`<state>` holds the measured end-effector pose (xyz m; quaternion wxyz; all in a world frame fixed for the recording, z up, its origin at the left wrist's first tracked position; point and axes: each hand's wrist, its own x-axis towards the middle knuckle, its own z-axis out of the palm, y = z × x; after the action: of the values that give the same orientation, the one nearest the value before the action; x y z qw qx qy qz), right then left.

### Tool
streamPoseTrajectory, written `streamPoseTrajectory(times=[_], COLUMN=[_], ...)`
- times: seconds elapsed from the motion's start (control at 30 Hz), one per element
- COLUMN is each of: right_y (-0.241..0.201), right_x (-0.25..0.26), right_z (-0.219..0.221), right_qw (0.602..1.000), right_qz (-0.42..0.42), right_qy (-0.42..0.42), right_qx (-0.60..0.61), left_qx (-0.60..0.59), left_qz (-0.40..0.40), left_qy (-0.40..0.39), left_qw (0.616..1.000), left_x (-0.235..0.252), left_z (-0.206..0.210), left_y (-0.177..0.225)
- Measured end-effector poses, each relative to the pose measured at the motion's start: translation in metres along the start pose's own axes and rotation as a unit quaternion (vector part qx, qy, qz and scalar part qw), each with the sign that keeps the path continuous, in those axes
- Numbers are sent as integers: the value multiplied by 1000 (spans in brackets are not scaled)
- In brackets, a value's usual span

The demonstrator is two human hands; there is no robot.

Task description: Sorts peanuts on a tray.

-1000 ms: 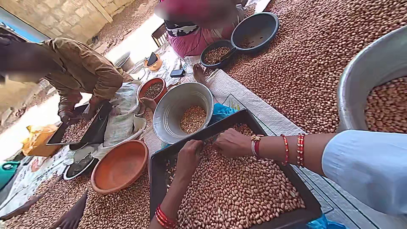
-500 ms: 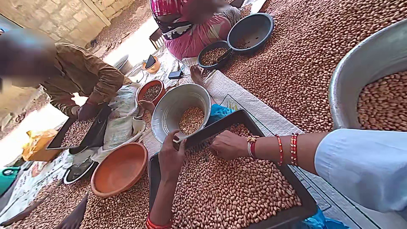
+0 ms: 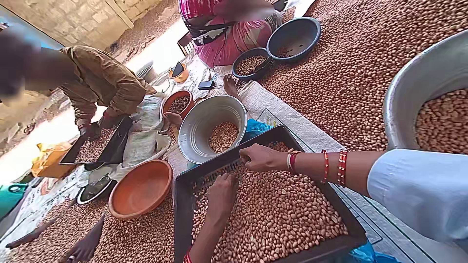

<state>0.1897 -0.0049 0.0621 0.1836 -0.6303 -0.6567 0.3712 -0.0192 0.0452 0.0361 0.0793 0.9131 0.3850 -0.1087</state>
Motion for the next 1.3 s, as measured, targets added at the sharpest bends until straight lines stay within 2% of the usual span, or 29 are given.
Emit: streamPoseTrajectory(times=[0.17,0.23,0.27,0.3,0.37,0.43,0.5,0.6,0.77,1.03,1.13,1.2,1.27,1.3], right_y=[10,13,14,15,18,20,20,16,12,6,-1,-7,-11,-14], right_x=[-8,-9,-9,-9,-10,-9,-8,-8,-8,-9,-9,-7,-5,-5], right_z=[23,27,28,29,31,33,33,31,30,29,26,20,12,6], right_qw=[983,976,973,970,964,962,964,970,972,967,975,988,996,997], right_qz=[-76,-91,-100,-113,-139,-148,-142,-118,-98,-77,-49,-34,-44,-49], right_qy=[-47,-47,-45,-41,-26,-19,-25,-49,-65,-88,-98,-90,-66,-58], right_qx=[-161,-193,-202,-211,-223,-228,-222,-206,-202,-225,-192,-122,-44,0], left_qx=[26,0,-32,-65,-91,-91,-92,-69,-26,15,10,-90,-251,-315], left_qz=[-38,-41,-34,-18,7,-4,-10,-39,-100,-125,-124,-124,-121,-117], left_qy=[-67,-50,12,113,307,359,308,163,28,-11,-8,48,145,166], left_qw=[997,998,999,991,947,929,947,983,994,992,992,987,949,927], left_x=[1,3,2,1,1,-5,-15,-25,-25,-17,-16,-18,-23,-26], left_z=[-6,-16,-23,-28,-42,-56,-54,-34,-9,-4,-2,-3,-4,-6], left_y=[6,-1,-10,-22,-44,-57,-63,-63,-59,-49,-53,-67,-86,-94])
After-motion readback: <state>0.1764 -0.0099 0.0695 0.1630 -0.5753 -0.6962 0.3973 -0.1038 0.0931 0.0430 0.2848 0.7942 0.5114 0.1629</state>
